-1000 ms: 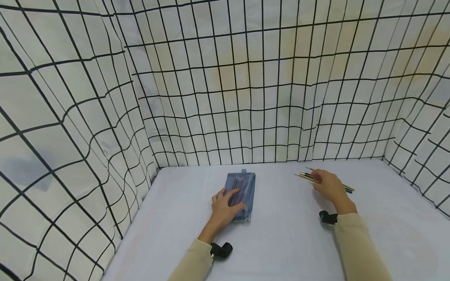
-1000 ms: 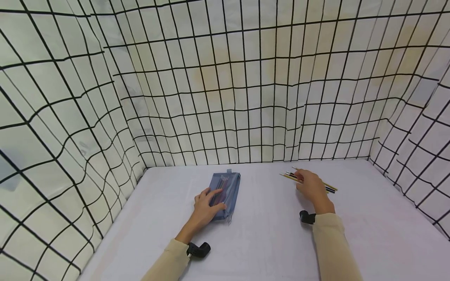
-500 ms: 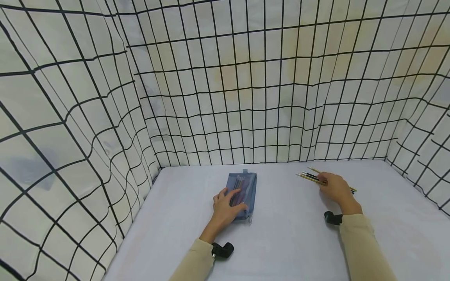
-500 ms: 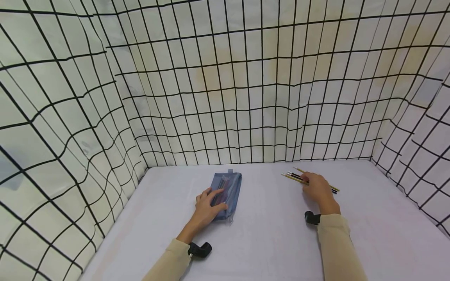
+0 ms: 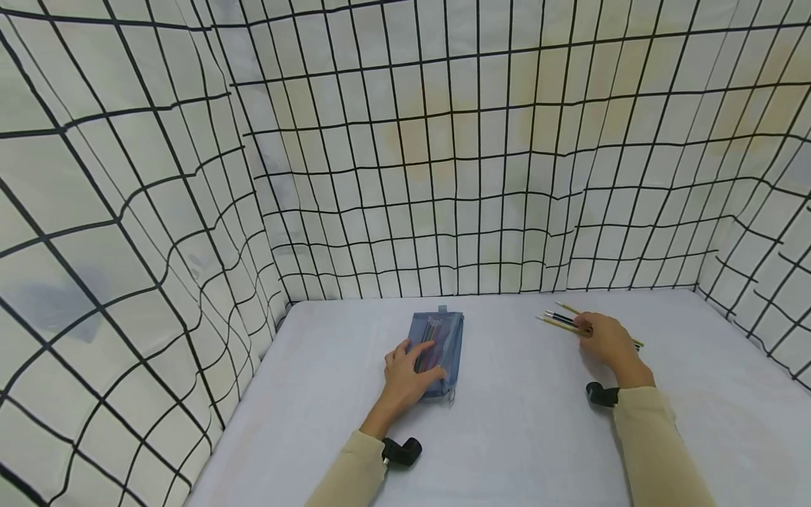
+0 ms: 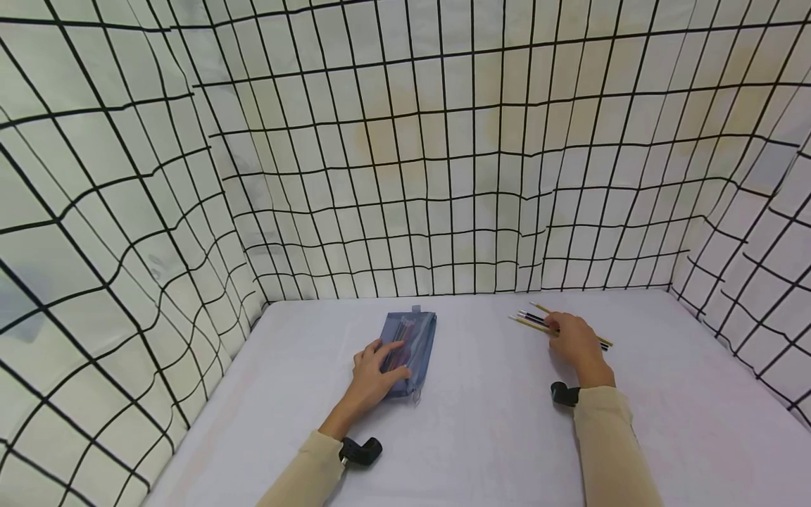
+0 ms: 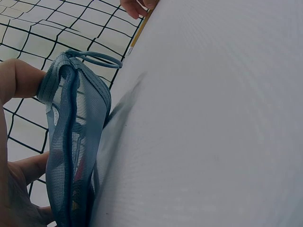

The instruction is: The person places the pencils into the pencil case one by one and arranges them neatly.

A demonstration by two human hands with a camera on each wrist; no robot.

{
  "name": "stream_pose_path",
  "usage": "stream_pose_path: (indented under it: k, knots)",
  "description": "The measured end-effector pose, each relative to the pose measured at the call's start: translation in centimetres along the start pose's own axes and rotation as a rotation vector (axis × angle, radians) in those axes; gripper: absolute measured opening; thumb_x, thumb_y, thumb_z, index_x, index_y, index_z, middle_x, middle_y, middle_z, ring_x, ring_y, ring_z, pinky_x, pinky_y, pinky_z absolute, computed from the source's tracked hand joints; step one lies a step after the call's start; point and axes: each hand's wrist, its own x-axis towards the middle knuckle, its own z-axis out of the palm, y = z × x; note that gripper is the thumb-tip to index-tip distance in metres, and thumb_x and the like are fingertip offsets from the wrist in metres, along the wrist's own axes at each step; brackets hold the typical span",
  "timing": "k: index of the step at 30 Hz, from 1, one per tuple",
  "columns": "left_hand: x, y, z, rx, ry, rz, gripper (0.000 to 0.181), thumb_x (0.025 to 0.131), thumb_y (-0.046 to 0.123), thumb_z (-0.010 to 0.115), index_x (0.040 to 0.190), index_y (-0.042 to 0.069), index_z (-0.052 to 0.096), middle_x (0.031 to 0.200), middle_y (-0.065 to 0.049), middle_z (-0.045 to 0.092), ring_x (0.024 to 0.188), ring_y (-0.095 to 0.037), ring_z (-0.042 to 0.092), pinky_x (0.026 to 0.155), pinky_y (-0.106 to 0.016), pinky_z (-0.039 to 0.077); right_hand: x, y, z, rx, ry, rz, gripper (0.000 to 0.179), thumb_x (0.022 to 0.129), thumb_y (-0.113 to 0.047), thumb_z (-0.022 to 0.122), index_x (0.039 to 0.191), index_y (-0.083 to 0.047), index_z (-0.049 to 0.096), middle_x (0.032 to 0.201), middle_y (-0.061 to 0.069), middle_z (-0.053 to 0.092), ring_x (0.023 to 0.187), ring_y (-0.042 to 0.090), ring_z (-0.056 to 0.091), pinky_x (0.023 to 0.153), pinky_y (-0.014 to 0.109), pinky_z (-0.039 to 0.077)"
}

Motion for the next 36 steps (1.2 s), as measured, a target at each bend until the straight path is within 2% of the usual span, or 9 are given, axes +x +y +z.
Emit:
stream_pose_path:
  k: [4, 12, 27, 36]
  knots:
    - [-0.05, -0.01, 0.04, 0.001, -0.002, 0.000, 0.069, 0.078, 0.043, 0.072, 0.144, 0.026, 0.059, 0.165, -0.019, 0.027, 0.148, -0.044, 0.019, 0.110, -0.073, 0.025, -0.17, 0.04, -0.10, 0.002, -0.002, 0.002, 0.039, 0.088, -0.001, 0.064, 0.127, 0.004, 0.064, 0.118, 0.025, 0.069, 0.110, 0.044, 0.062, 0.094, 0.060, 0.047]
    - [-0.15, -0.03, 0.03, 0.005, -0.003, 0.001, 0.070, 0.078, 0.044, 0.072, 0.144, 0.026, 0.059, 0.165, -0.020, 0.027, 0.148, -0.044, 0.020, 0.110, -0.073, 0.025, -0.21, 0.31, -0.01, 0.006, -0.007, -0.026, 0.031, 0.089, 0.000, 0.064, 0.120, 0.003, 0.065, 0.099, 0.016, 0.070, 0.087, 0.029, 0.062, 0.077, 0.046, 0.049]
    - [-0.28, 0.06, -0.11, -0.005, 0.001, 0.001, 0.068, 0.079, 0.042, 0.073, 0.143, 0.025, 0.060, 0.165, -0.020, 0.027, 0.148, -0.044, 0.020, 0.110, -0.074, 0.026, 0.09, 0.33, 0.07, 0.022, -0.049, -0.008, 0.028, 0.091, -0.002, 0.063, 0.119, 0.000, 0.065, 0.101, 0.016, 0.070, 0.090, 0.030, 0.063, 0.078, 0.046, 0.048]
    - [-0.20, 0.14, -0.09, -0.017, 0.004, 0.005, 0.068, 0.078, 0.041, 0.073, 0.143, 0.024, 0.060, 0.165, -0.021, 0.027, 0.148, -0.044, 0.019, 0.110, -0.073, 0.024, 0.09, -0.04, -0.06, 0.022, -0.055, -0.032, 0.027, 0.093, -0.004, 0.065, 0.120, -0.001, 0.065, 0.104, 0.017, 0.071, 0.093, 0.031, 0.063, 0.079, 0.047, 0.050]
